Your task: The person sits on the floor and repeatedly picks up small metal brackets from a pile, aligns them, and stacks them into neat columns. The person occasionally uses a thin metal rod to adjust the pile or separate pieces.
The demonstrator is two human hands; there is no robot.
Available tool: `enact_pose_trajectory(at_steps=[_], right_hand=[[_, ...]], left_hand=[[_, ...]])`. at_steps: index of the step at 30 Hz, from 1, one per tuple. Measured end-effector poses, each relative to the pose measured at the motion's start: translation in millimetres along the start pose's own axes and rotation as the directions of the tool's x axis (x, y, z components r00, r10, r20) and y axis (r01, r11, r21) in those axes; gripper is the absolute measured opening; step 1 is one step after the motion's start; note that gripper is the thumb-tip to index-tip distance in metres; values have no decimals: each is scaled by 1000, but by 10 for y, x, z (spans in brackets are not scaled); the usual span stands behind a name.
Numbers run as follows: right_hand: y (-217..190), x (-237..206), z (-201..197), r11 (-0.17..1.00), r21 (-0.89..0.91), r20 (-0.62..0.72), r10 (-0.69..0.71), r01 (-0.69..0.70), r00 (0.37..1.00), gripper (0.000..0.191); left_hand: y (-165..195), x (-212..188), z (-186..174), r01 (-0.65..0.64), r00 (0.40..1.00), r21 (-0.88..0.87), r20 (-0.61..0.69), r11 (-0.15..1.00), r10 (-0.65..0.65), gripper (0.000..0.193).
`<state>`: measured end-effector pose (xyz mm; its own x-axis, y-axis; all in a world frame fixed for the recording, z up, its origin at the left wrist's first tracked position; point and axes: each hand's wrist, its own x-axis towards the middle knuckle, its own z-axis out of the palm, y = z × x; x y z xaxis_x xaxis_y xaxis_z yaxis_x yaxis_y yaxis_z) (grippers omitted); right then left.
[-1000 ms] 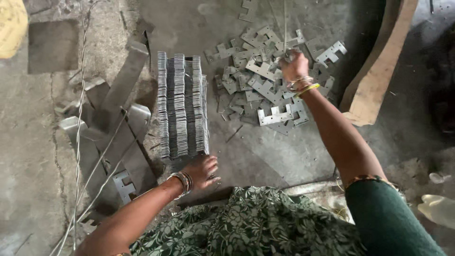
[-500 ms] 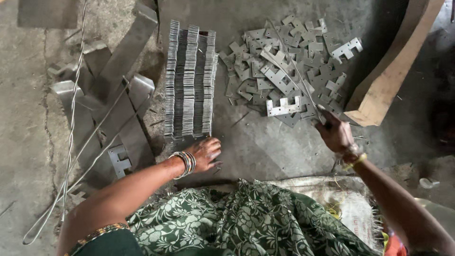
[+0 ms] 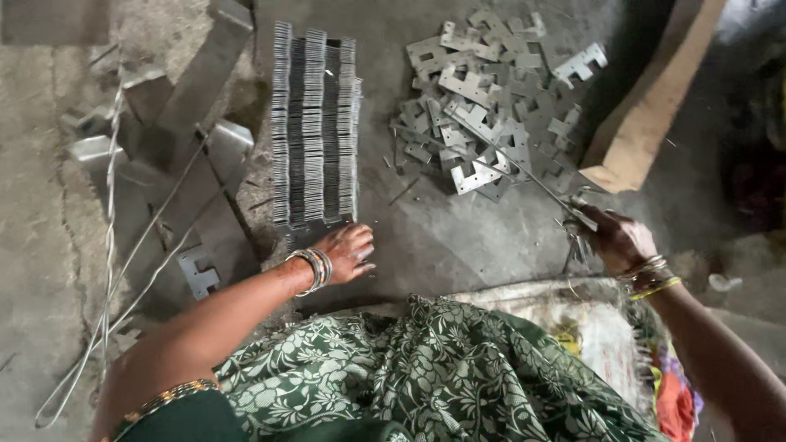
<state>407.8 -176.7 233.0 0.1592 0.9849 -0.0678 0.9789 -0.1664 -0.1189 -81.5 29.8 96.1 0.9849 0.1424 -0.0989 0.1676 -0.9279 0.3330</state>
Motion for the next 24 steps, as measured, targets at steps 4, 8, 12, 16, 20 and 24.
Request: enact_pose_trajectory(at_steps=[4,8,12,16,20,24], right_hand=[[168,-261,-47,999,-33,-99,-44,41,994,47],[187,-389,98,966,108,-127,247,-235,961,50],[237,-279,288,805,382,-199,552,-455,810,48],[351,20,260,492,591,54,766,-639,640,55],[226,147,176,443,581,219,722,-682,656,60],[-9,-107,124,588,573,225,556,-570,800,65]], left_hand=[[-26,-23,-36,-22,1000,49,-21,999,23,47],[-86,-55,27,-23,998,64,-57,998,26,51],[-141,-69,44,-6,1000,54,27,999,4,47],[-155,-70,26,21,998,40,61,999,-23,44],[-157,-61,14,13,1000,61,19,998,-14,45],[-156,-60,-15,10,999,29,31,1000,-11,46]])
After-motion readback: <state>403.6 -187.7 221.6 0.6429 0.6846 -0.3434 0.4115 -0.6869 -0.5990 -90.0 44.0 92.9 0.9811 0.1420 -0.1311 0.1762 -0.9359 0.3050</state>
